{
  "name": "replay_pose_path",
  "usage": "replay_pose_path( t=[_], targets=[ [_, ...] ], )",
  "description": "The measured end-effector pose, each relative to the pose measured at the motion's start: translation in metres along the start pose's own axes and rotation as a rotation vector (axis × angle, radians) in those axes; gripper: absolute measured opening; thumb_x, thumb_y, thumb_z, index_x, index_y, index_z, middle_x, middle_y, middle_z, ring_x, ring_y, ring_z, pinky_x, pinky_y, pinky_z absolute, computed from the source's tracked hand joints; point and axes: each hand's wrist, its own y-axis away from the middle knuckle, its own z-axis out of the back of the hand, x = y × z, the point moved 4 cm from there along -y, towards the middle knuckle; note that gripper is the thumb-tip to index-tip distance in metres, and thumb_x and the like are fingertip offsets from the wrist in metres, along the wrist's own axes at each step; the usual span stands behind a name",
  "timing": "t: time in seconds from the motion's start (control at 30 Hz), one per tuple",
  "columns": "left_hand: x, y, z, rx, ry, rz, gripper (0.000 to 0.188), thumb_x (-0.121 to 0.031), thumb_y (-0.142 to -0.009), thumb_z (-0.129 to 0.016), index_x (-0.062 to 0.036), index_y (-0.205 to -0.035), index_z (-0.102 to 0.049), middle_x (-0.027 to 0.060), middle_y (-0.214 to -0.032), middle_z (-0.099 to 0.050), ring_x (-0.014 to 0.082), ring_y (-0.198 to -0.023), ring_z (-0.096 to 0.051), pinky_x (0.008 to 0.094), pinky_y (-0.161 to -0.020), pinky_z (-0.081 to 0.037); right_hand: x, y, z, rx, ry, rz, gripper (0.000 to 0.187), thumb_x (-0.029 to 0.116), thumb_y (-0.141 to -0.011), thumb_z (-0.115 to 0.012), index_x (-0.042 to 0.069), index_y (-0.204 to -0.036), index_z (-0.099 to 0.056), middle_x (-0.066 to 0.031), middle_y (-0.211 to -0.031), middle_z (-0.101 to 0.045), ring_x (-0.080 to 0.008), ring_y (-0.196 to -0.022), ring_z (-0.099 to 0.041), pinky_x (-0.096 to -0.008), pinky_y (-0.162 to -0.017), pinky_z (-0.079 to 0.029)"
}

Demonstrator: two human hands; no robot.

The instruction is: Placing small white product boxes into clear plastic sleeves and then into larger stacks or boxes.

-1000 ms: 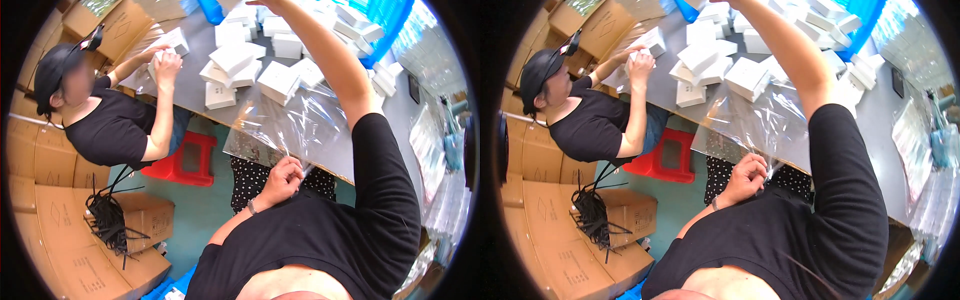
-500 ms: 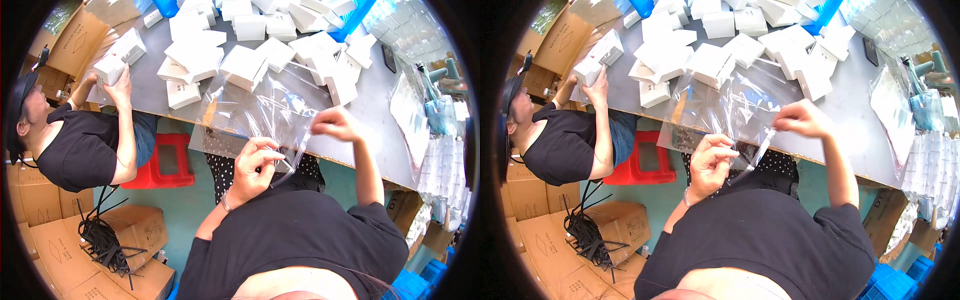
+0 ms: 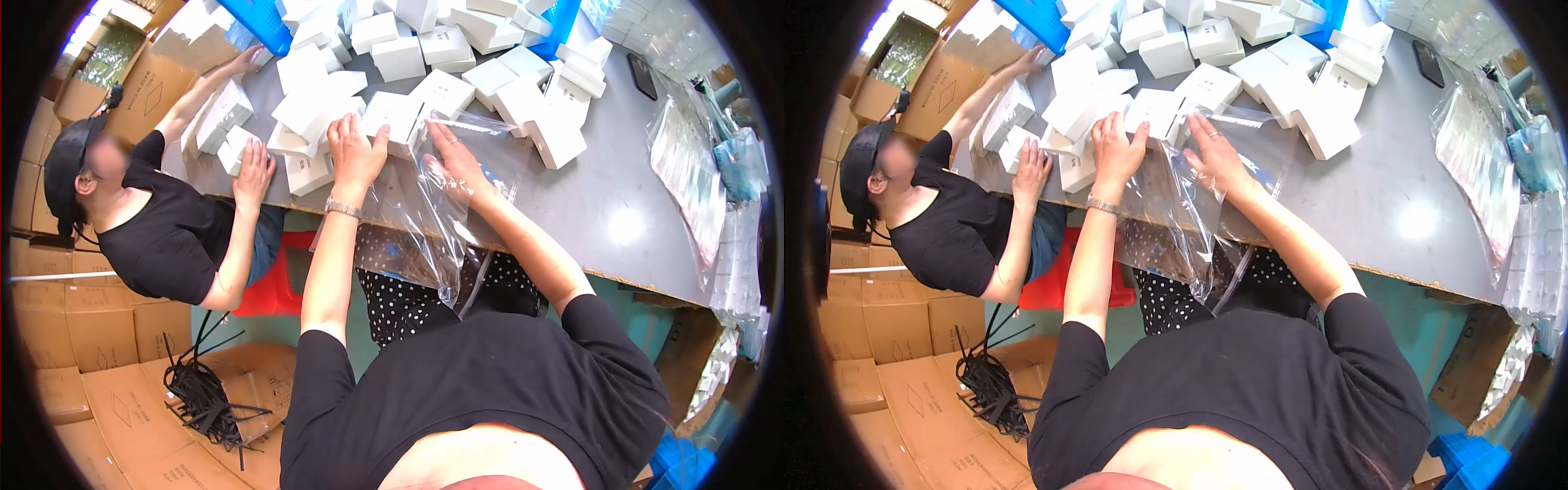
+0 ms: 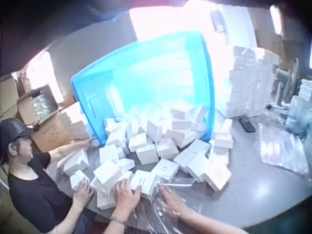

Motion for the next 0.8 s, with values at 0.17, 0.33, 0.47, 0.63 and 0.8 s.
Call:
replay_pose_path(
  t=[0.17, 0.33, 0.47, 0.63, 0.8],
  targets=[
    [-0.006, -0.006, -0.030, 0.063, 0.004, 0.013, 0.060, -0.043, -0.090, -0.061, 0.0070, -0.124, -0.056, 0.0266, -0.121, -0.062, 0.0443, -0.129, -0.037, 0.0515, -0.112, -0.022, 0.001, -0.001, -0.005, -0.032, 0.206, -0.029, 0.098, 0.024, -0.075, -0.068, 0.020, -0.157, -0.015, -0.0042, -0.163, -0.021, -0.0420, -0.121, -0.053, -0.0556, -0.100, -0.045],
    [0.005, -0.010, -0.039, 0.048, 0.035, -0.039, 0.060, -0.042, -0.091, -0.061, 0.0041, -0.128, -0.054, 0.0261, -0.122, -0.061, 0.0456, -0.131, -0.035, 0.0530, -0.112, -0.023, 0.005, -0.009, -0.010, 0.103, 0.311, -0.092, 0.101, 0.022, -0.074, -0.068, 0.011, -0.157, -0.011, -0.0116, -0.162, -0.019, -0.0413, -0.123, -0.051, -0.0600, -0.099, -0.044],
    [0.017, -0.012, -0.044, 0.084, -0.084, 0.006, 0.060, -0.045, -0.093, -0.056, 0.0007, -0.131, -0.053, 0.0233, -0.126, -0.060, 0.0441, -0.133, -0.034, 0.0544, -0.112, -0.024, 0.007, 0.004, 0.002, 0.040, 0.140, 0.198, 0.073, 0.016, -0.080, -0.062, 0.003, -0.146, -0.035, -0.0211, -0.152, -0.035, -0.0391, -0.123, -0.053, -0.0505, -0.096, -0.048],
    [0.008, -0.015, -0.030, 0.234, -0.190, 0.099, 0.061, -0.044, -0.089, -0.061, -0.0032, -0.133, -0.053, 0.0182, -0.126, -0.060, 0.0400, -0.132, -0.036, 0.0520, -0.110, -0.027, 0.018, 0.071, 0.126, 0.773, -0.181, 0.013, 0.045, 0.016, -0.084, -0.066, 0.010, -0.128, -0.061, -0.0157, -0.116, -0.068, -0.0295, -0.110, -0.064, -0.0380, -0.098, -0.048],
    [-0.097, -0.069, 0.002, -0.069, 0.100, -0.341, 0.050, -0.020, -0.077, -0.072, -0.0012, -0.122, -0.060, 0.0193, -0.121, -0.061, 0.0394, -0.123, -0.046, 0.0495, -0.107, -0.033, -0.060, 0.086, 0.206, -0.456, 0.687, -0.261, 0.069, 0.037, -0.075, -0.075, 0.013, -0.136, -0.054, -0.0138, -0.141, -0.051, -0.0368, -0.133, -0.044, -0.0455, -0.110, -0.038]
  ],
)
